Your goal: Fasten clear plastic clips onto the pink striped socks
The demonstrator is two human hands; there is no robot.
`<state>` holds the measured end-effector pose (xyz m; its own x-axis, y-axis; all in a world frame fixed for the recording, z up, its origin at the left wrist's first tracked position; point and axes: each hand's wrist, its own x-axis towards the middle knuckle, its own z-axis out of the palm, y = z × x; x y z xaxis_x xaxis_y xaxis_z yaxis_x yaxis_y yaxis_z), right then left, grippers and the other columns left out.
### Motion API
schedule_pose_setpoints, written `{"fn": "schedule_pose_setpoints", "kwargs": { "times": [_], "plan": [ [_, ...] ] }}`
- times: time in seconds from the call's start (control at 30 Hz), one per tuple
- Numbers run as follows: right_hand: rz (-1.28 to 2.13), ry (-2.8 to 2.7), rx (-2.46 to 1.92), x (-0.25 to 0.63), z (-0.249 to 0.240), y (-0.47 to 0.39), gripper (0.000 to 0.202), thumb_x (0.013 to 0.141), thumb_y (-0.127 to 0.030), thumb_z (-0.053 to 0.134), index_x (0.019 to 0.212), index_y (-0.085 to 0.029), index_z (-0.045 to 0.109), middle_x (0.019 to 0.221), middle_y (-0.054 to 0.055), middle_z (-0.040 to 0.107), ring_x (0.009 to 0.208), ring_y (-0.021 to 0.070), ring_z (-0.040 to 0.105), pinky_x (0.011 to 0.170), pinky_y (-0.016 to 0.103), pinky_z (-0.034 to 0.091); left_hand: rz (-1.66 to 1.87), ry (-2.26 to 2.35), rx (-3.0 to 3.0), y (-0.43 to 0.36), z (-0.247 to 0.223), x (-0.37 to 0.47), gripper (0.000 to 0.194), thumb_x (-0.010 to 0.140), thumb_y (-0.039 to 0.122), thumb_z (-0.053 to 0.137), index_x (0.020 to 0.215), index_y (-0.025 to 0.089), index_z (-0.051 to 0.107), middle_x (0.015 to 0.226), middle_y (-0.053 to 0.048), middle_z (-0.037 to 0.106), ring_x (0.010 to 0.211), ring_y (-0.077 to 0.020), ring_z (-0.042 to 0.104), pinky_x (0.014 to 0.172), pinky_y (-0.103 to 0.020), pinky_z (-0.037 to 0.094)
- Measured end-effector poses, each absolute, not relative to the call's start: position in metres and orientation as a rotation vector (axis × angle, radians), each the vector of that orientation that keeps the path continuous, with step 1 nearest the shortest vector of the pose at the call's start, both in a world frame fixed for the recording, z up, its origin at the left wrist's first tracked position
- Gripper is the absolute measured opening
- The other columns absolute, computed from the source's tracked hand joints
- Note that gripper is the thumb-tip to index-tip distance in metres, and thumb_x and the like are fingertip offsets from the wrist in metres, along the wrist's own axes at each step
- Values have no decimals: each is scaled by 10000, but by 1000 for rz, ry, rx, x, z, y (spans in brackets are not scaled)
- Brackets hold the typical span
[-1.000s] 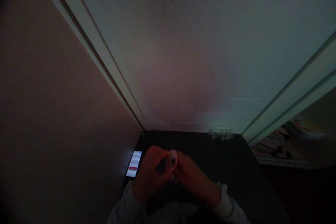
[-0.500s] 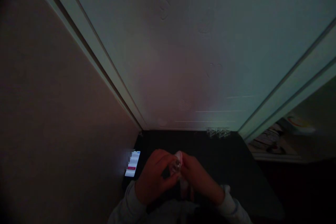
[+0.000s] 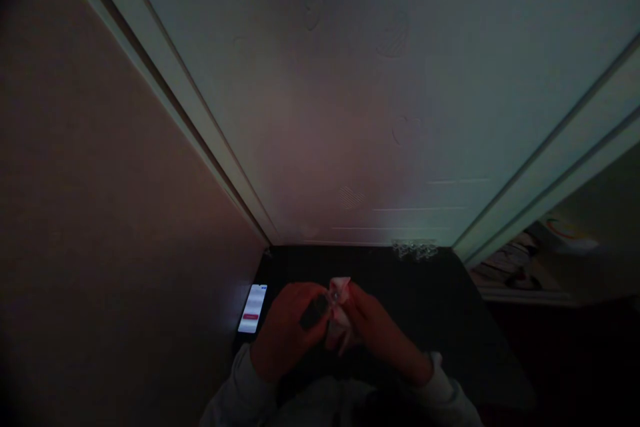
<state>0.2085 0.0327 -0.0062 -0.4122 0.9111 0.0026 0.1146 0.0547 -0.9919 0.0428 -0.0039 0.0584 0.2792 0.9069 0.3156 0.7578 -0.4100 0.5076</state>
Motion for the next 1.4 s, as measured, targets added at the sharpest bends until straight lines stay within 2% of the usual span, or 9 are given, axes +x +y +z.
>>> {"fn": "schedule_pose_setpoints", "kwargs": {
  "times": [0.17,0.33,0.53,0.67,0.87,0.97,1.13,1.23,1.4],
  "plan": [
    [1355,-1641,-1170,208,-5,33,291,869,-431,426,866,-191,592,685,9,635,603,177,584,542,272,429,896,1539,2236,-5,54,43,219,750,137,578,964,181,579,931,-71,666,886,-227,595,792,-373,476],
    [1203,-1599,-1292,206,1,30,235,828,-396,495,779,-183,581,639,-4,589,564,161,543,508,259,393,1050,1537,1971,-3,55,36,266,713,100,567,963,192,575,878,-45,657,806,-183,602,738,-316,493],
    [1288,-1425,-1169,202,7,25,269,849,-445,475,938,-202,548,660,-15,580,549,147,524,496,252,401,1059,1456,1718,-2,54,38,233,699,127,605,923,190,592,814,-16,667,731,-156,600,692,-275,493],
    [1337,-1287,-1166,199,5,27,340,850,-507,438,769,-202,563,605,-24,526,546,138,484,503,243,399,1020,1359,1795,-3,50,44,266,707,100,598,957,191,592,861,-29,663,772,-162,603,710,-274,489],
    [1376,-1107,-1189,193,8,29,384,766,-560,523,596,-216,525,598,-9,514,579,160,471,536,269,434,998,1302,2052,-2,51,47,212,711,106,595,913,169,590,870,-61,651,797,-190,599,714,-301,496],
    [1481,-1014,-1087,190,9,31,327,750,-515,566,607,-221,541,595,-16,523,572,155,480,553,266,442,1028,1260,2172,0,46,46,235,726,95,580,949,169,585,876,-67,653,807,-192,598,715,-297,501],
    [1964,-501,-818,183,9,35,249,742,-398,605,624,-189,537,548,-29,554,520,120,521,560,238,464,1157,1235,2261,6,32,43,311,734,65,548,1025,175,559,933,-85,648,863,-201,599,753,-316,507],
    [2123,-316,-678,180,11,36,267,728,-403,636,610,-195,517,524,-35,572,499,110,541,552,220,469,1174,1268,2156,9,27,41,290,727,60,543,987,188,567,903,-68,644,827,-187,606,726,-299,509],
    [2076,-351,-602,181,4,40,344,748,-500,623,629,-199,506,487,-64,524,438,77,481,458,175,406,1115,1321,1791,16,16,37,291,693,83,592,963,191,596,869,-40,645,775,-173,608,710,-282,494]
  ]
}}
